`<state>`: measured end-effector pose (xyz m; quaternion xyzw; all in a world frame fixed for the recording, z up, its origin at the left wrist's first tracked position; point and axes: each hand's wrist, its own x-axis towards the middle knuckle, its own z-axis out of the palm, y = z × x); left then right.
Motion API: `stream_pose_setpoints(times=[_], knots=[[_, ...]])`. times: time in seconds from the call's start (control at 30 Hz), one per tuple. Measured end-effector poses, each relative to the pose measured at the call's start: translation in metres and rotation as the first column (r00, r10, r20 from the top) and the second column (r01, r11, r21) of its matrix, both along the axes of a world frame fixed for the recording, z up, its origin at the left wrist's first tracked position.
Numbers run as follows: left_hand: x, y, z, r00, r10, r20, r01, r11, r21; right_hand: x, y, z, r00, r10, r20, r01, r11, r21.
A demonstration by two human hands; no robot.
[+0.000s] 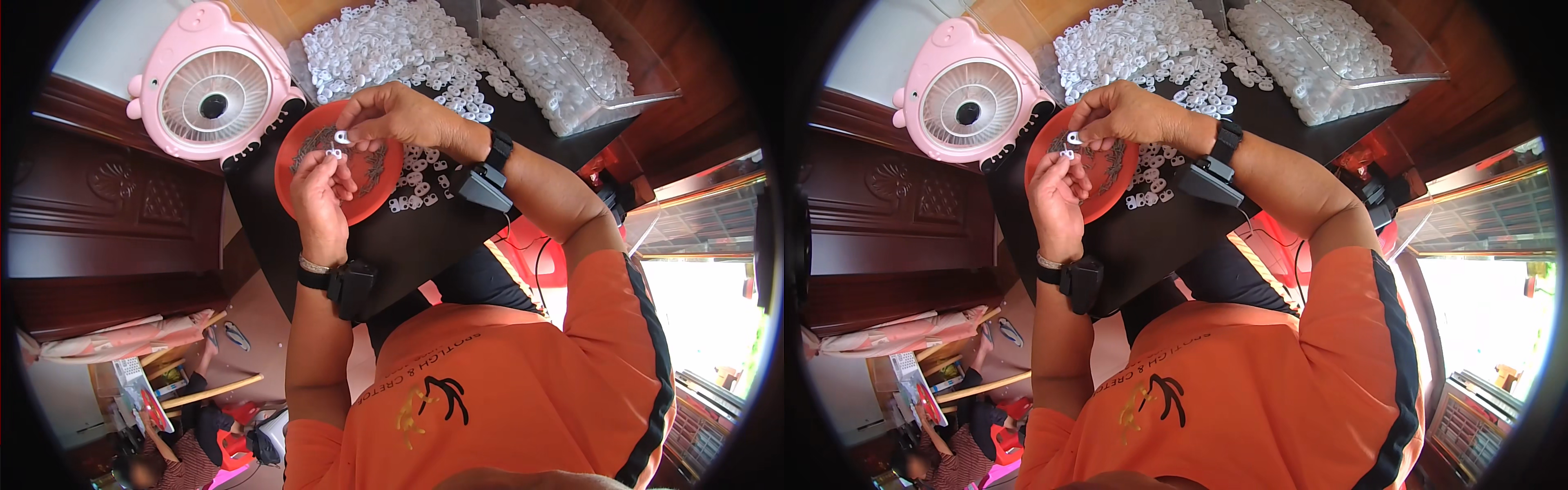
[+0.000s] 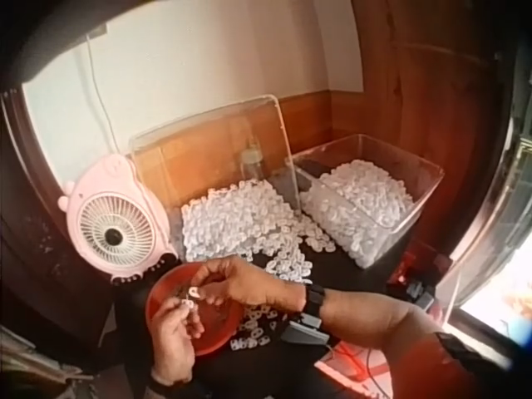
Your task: Manually inserting small metal rings into white plastic components at a desk.
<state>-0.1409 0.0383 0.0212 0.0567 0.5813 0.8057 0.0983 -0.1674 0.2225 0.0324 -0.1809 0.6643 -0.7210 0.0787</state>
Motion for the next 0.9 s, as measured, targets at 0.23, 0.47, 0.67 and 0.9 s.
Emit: stream_pose_setpoints(times=[0.23,0.47,0.67,0.9], knots=[[0.0027,0.0033,0.0009,0.999,0.017,-0.027,-0.019,0.995,-0.100,0.0000,-0.0005,0.0006,1.000,0.002,-0.015,-0.001,1.000,0.016],[0.0028,0.0029,-0.0001,0.999,0.019,-0.050,-0.027,0.987,-0.157,0.0014,-0.0001,0.0012,0.999,0.016,-0.038,-0.014,0.998,0.056],[0.0046,0.0043,0.0021,0.999,0.026,-0.047,-0.034,0.984,-0.177,0.0035,-0.0003,0.0026,0.995,0.041,-0.087,-0.029,0.991,0.128],[0.0043,0.0041,0.0002,0.998,0.033,-0.059,-0.044,0.979,-0.200,0.0080,-0.0049,0.0019,0.977,0.012,-0.211,0.041,0.969,0.244]])
